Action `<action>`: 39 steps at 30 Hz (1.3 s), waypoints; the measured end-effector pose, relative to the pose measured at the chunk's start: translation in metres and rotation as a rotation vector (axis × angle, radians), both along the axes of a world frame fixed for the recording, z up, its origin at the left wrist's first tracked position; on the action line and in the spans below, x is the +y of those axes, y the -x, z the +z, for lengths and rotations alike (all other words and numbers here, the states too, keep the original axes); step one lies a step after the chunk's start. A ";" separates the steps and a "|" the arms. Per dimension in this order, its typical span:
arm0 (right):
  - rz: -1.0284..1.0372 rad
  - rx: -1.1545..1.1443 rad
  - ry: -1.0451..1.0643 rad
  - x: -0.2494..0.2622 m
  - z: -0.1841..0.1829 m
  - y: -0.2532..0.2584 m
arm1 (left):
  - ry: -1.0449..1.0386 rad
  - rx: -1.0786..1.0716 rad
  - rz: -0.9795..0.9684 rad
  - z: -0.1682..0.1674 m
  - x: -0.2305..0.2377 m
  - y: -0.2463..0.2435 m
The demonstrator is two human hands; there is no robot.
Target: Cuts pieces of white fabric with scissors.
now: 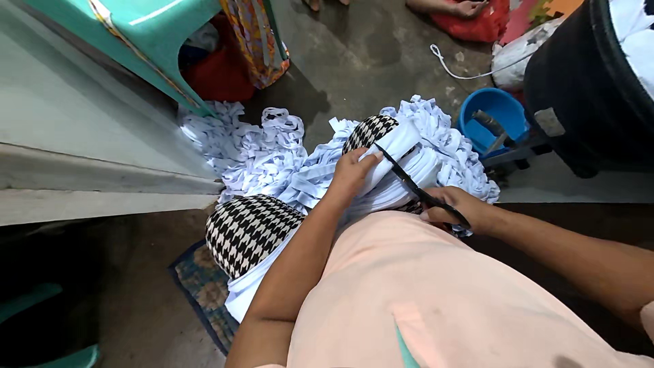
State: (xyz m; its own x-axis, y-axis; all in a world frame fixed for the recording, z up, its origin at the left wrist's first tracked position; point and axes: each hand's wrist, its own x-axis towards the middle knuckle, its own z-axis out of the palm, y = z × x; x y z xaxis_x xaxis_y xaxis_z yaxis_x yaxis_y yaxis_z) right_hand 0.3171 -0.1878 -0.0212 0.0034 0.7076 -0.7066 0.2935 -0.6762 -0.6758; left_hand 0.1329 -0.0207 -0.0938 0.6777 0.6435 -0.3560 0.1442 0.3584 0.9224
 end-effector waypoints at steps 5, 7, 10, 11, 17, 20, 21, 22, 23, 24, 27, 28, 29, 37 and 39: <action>0.070 0.024 0.049 0.012 0.007 -0.004 | -0.027 0.012 -0.010 0.003 0.003 0.001; 0.110 0.045 0.088 0.018 0.009 -0.003 | -0.027 0.000 -0.032 0.005 0.002 0.001; 0.040 0.014 0.066 0.015 0.004 0.002 | -0.013 -0.002 -0.031 0.004 0.000 0.001; 0.013 0.001 0.046 0.012 0.003 0.003 | -0.013 0.000 -0.017 0.003 0.000 0.001; 0.054 -0.024 0.038 0.013 0.003 -0.003 | -0.013 -0.014 0.021 -0.001 0.001 0.002; 0.141 -0.026 0.111 0.026 0.011 -0.001 | 0.007 -0.042 -0.016 0.006 0.000 0.002; 0.141 -0.040 0.111 0.027 0.011 0.001 | 0.008 -0.041 -0.022 0.007 -0.001 0.002; 0.118 -0.046 0.097 0.026 0.009 0.001 | 0.012 -0.035 -0.023 0.007 -0.001 0.002; 0.092 -0.043 0.078 0.024 0.006 0.001 | 0.011 -0.027 -0.014 0.006 -0.001 0.003; 0.066 -0.038 0.062 0.022 0.003 0.001 | 0.007 -0.016 -0.002 0.005 -0.001 0.003; 0.031 -0.045 0.058 0.018 0.001 -0.002 | 0.017 0.005 0.022 0.000 0.000 0.005; 0.036 -0.050 0.062 0.019 0.003 -0.002 | 0.025 0.003 0.025 -0.002 0.001 0.005; 0.055 -0.057 0.067 0.022 0.006 -0.002 | 0.032 0.003 0.025 -0.001 0.002 0.004; 0.073 -0.101 0.084 0.028 0.003 0.002 | 0.027 0.003 -0.052 0.005 0.002 0.004; 0.033 -0.080 0.057 0.023 -0.003 0.001 | 0.026 0.021 -0.028 0.004 0.003 0.005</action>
